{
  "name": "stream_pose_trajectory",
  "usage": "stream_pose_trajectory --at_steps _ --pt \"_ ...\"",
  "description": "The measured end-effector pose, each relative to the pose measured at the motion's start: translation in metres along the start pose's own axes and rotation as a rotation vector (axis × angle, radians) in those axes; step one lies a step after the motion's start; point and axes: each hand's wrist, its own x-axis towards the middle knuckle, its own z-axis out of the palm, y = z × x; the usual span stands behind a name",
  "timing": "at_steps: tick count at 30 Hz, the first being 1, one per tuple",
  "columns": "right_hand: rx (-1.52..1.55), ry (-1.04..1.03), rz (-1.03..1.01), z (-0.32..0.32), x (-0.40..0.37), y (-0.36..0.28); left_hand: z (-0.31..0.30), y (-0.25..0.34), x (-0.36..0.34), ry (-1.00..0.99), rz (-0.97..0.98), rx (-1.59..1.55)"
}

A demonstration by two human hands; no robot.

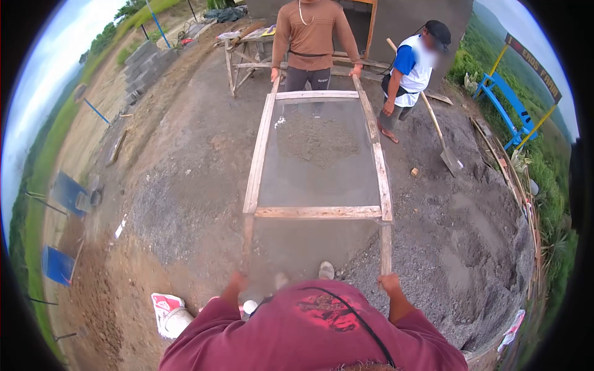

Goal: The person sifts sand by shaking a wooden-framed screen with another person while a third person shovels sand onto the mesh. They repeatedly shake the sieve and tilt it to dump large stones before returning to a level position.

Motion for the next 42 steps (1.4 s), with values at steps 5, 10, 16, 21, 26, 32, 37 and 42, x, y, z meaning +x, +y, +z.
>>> stream_pose_trajectory --at_steps 5,10,16,21,26,32,37,42 --pt "-0.091 0.058 0.181 -0.005 -0.111 0.034 0.032 -0.091 -0.072 -0.111 -0.014 0.174" --pt "-0.016 -0.027 0.079 0.025 -0.006 0.063 0.019 -0.070 -0.016 -0.079 0.271 0.496" --pt "0.234 -0.141 -0.057 -0.010 0.051 -0.200 -0.131 0.080 0.105 0.174 0.057 -0.139" --pt "0.244 -0.185 -0.056 -0.043 0.045 -0.268 -0.197 0.146 0.038 0.145 0.028 -0.239" --pt "0.056 -0.021 -0.045 0.020 -0.016 -0.108 -0.035 -0.037 0.081 0.222 0.075 -0.063" --pt "-0.212 0.046 0.065 0.049 -0.122 0.008 0.013 -0.162 -0.022 -0.095 0.026 0.185" --pt "-0.177 -0.016 -0.041 0.064 -0.041 0.019 0.004 -0.136 0.029 0.026 -0.154 -0.028" --pt "0.213 -0.147 -0.095 0.015 0.023 -0.187 -0.125 0.023 0.110 0.136 0.048 -0.106"
